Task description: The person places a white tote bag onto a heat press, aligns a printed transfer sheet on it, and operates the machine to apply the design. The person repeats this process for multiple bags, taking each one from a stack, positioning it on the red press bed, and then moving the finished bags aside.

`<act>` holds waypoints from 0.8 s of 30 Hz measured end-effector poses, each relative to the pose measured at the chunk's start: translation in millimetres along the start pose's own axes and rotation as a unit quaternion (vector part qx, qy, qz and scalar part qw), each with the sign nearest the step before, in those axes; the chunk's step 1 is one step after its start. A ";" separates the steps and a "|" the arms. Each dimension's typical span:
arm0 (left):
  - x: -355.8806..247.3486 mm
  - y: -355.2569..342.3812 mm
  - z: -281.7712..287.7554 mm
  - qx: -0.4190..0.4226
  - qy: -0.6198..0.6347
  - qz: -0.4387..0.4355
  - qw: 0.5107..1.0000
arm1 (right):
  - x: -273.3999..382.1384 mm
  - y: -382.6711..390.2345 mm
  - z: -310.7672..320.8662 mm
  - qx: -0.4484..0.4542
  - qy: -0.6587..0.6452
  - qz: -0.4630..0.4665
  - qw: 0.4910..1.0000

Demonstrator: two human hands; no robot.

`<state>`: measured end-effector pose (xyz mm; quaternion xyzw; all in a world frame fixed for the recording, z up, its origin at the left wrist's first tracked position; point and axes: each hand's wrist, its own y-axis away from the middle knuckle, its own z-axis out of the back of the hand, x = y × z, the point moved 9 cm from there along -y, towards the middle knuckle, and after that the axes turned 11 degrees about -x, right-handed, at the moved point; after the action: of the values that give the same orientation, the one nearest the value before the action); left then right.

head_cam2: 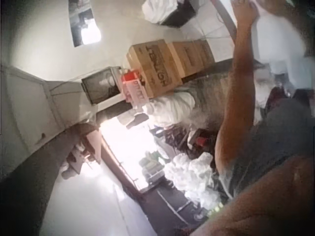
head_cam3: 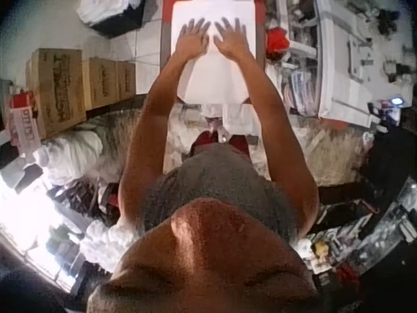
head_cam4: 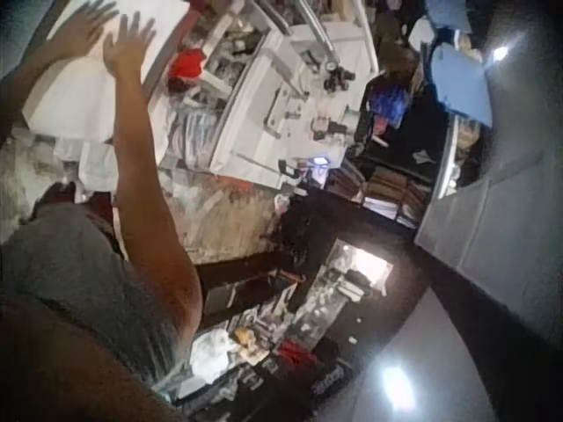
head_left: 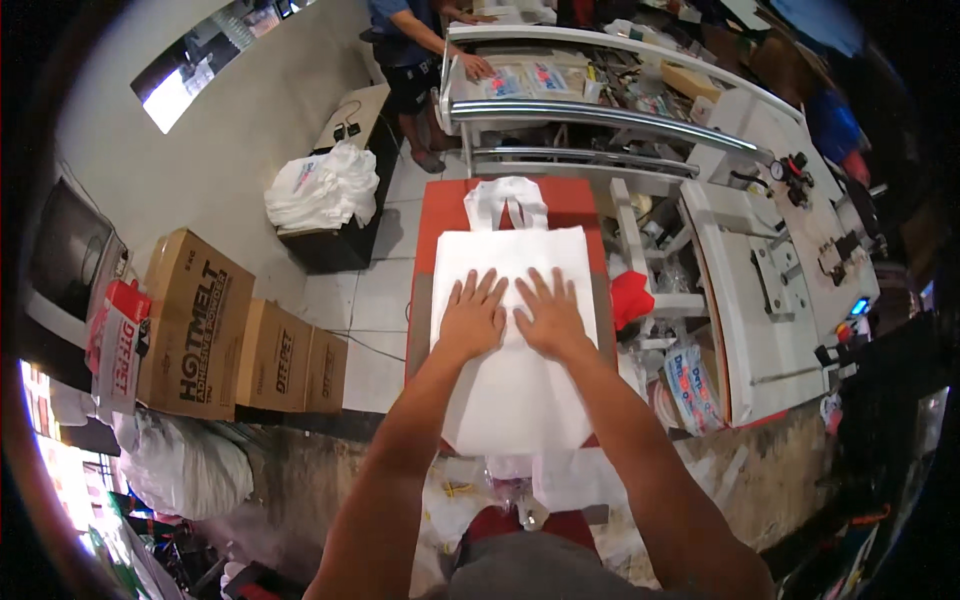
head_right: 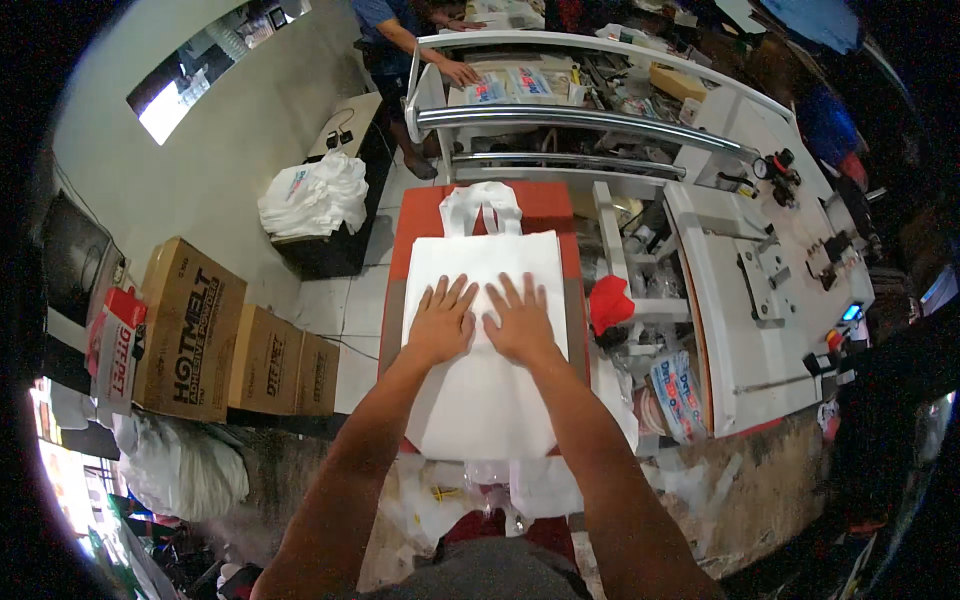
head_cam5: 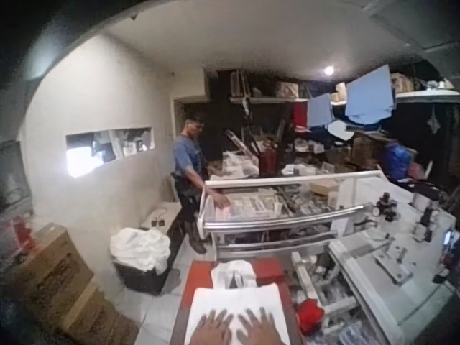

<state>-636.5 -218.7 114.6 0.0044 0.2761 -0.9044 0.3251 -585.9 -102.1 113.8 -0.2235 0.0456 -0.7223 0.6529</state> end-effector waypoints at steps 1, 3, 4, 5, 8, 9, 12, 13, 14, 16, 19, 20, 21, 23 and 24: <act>18.2 -11.4 -8.0 0.006 -0.015 0.014 1.000 | -11.4 -8.6 -6.0 0.000 0.020 -0.025 0.999; 37.2 -31.8 -30.1 0.033 -0.024 0.038 0.998 | -48.2 -19.8 -19.4 0.007 0.053 -0.070 0.996; 52.2 -38.4 -40.6 0.070 -0.038 0.064 0.995 | -59.8 -25.8 -20.3 0.002 0.058 -0.087 0.994; 61.5 -43.3 -46.6 0.076 -0.049 0.077 0.993 | -68.7 -29.3 -20.8 0.000 0.064 -0.107 0.992; 72.6 -50.6 -52.4 0.111 -0.078 0.118 0.984 | -77.7 -33.8 -19.1 -0.009 0.089 -0.130 0.987; 73.5 -50.5 -55.6 0.110 -0.074 0.121 0.984 | -77.8 -33.0 -18.1 -0.017 0.097 -0.133 0.986; 79.4 -51.2 -53.2 0.106 -0.057 0.119 0.986 | -73.5 -36.0 -16.7 -0.013 0.090 -0.127 0.988; 82.7 -43.5 -47.6 0.095 -0.046 0.126 0.986 | -71.6 -30.5 -12.1 -0.023 0.054 -0.133 0.989; 82.4 -39.6 -39.3 0.082 -0.034 0.130 0.988 | -75.0 -25.9 -1.6 -0.035 0.019 -0.139 0.989; 93.9 -14.3 -6.2 -0.014 0.024 0.111 0.993 | -75.9 -7.7 18.0 -0.078 -0.064 -0.130 0.986; 63.4 41.4 59.9 -0.078 0.197 0.131 0.968 | -83.0 84.4 59.5 -0.134 -0.134 -0.109 0.976; 52.7 68.9 74.1 -0.053 0.202 0.162 0.965 | -67.3 110.7 74.4 -0.119 -0.138 -0.096 0.979; 46.3 97.2 81.5 -0.026 0.204 0.193 0.959 | -54.7 132.8 73.5 -0.087 -0.110 -0.102 0.985; 29.3 137.8 85.0 0.029 0.151 0.210 0.965 | -30.2 160.9 65.2 -0.022 -0.058 -0.111 0.992; 23.7 150.9 84.0 0.058 0.126 0.217 0.966 | -24.0 163.2 63.9 -0.019 -0.047 -0.112 0.992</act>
<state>-551.6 -370.8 106.4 0.1968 0.2543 -0.8188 0.4756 -409.8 -88.0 106.4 -0.2736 0.0034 -0.7783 0.5652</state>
